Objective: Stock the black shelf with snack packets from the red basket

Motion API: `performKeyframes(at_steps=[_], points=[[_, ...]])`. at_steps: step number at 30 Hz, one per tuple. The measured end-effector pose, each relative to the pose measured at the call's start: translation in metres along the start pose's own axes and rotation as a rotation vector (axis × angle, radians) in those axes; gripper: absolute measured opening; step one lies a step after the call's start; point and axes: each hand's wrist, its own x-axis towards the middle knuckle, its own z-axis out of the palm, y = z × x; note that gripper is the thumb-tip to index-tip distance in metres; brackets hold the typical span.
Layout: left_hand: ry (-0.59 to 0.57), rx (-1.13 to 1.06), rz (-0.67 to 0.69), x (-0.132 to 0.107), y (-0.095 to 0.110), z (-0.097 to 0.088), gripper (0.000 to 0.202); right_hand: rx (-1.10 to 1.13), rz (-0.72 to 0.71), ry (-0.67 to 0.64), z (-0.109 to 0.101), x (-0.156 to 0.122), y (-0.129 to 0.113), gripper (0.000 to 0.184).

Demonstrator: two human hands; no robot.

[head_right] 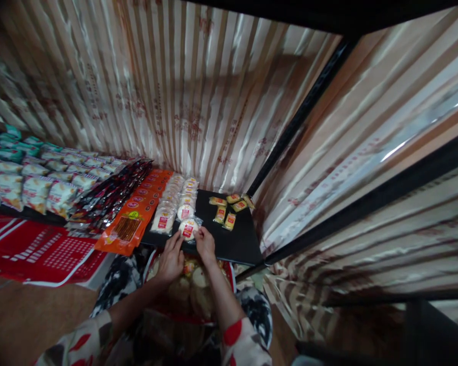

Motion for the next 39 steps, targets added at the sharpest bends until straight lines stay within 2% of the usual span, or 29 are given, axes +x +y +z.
performKeyframes(at_steps=[3, 10, 19, 24, 27, 29, 32, 34, 35, 37, 39], points=[[-0.032, 0.061, 0.036, 0.013, -0.003, 0.004, 0.056, -0.045, -0.021, -0.011, 0.007, 0.011, -0.003, 0.028], [-0.106, 0.146, -0.016, 0.035, -0.003, 0.009, 0.056, -0.113, -0.038, -0.003, 0.015, 0.032, -0.009, 0.026], [-0.087, 0.151, -0.084, 0.037, -0.003, 0.020, 0.055, -0.281, 0.006, 0.042, 0.022, 0.043, -0.008, 0.028], [-0.091, 0.140, -0.050, 0.034, -0.002, 0.019, 0.055, -0.249, 0.022, 0.071, 0.023, 0.035, -0.013, 0.034], [-0.093, 0.101, 0.044, 0.023, -0.004, 0.012, 0.048, -0.147, -0.030, 0.168, 0.018, 0.016, -0.016, 0.041], [-0.124, 0.075, 0.107, 0.009, -0.005, 0.005, 0.042, -0.101, -0.088, 0.219, 0.013, -0.006, -0.015, 0.040], [-0.238, 0.075, 0.143, -0.021, -0.007, 0.001, 0.035, -0.014, -0.133, 0.160, 0.006, -0.049, -0.006, 0.035], [-0.317, 0.141, 0.068, -0.044, -0.009, 0.004, 0.033, -0.019, -0.130, 0.052, 0.003, -0.078, 0.007, 0.033], [-0.338, 0.198, -0.023, -0.055, -0.011, 0.007, 0.033, -0.067, -0.130, -0.009, 0.002, -0.091, 0.016, 0.031], [-0.381, 0.305, -0.241, -0.075, -0.015, 0.014, 0.036, -0.223, -0.145, -0.145, 0.001, -0.113, 0.034, 0.030], [-0.433, 0.343, -0.333, -0.089, -0.019, 0.020, 0.038, -0.413, -0.160, -0.262, -0.001, -0.128, 0.050, 0.029]])
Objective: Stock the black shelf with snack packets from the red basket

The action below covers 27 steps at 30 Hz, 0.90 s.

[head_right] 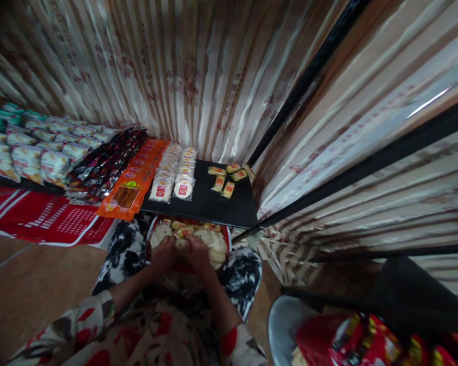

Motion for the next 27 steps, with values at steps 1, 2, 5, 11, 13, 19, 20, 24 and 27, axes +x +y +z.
performKeyframes(at_steps=[1, 2, 5, 11, 13, 19, 20, 24, 27], points=[[-0.023, -0.001, 0.013, -0.003, -0.002, 0.004, 0.039, -0.079, -0.009, -0.057, 0.003, -0.006, 0.005, 0.029], [-0.037, -0.010, 0.044, -0.005, -0.003, 0.007, 0.040, -0.147, -0.022, -0.109, 0.005, -0.010, 0.008, 0.030], [-0.038, -0.066, 0.053, -0.007, -0.003, 0.008, 0.043, -0.265, -0.068, -0.219, 0.006, -0.014, 0.010, 0.039], [-0.008, -0.058, -0.073, -0.002, -0.001, 0.001, 0.045, -0.311, -0.136, -0.270, 0.006, -0.013, 0.006, 0.043], [-0.031, -0.077, -0.081, 0.001, -0.003, 0.000, 0.046, -0.315, -0.159, -0.259, 0.006, -0.015, 0.007, 0.042], [0.005, -0.322, -0.170, 0.009, 0.002, -0.006, 0.038, -0.184, -0.138, -0.187, 0.008, -0.015, 0.006, 0.022], [0.025, -0.353, -0.177, 0.011, 0.003, -0.008, 0.035, -0.134, -0.131, -0.150, 0.009, -0.013, 0.006, 0.020], [0.070, -0.425, -0.189, 0.021, 0.006, -0.022, 0.026, -0.032, -0.111, -0.045, 0.006, -0.005, 0.001, 0.026], [0.112, -0.461, -0.155, 0.029, 0.003, -0.037, 0.024, 0.066, -0.028, 0.043, -0.001, 0.002, -0.005, 0.029]])
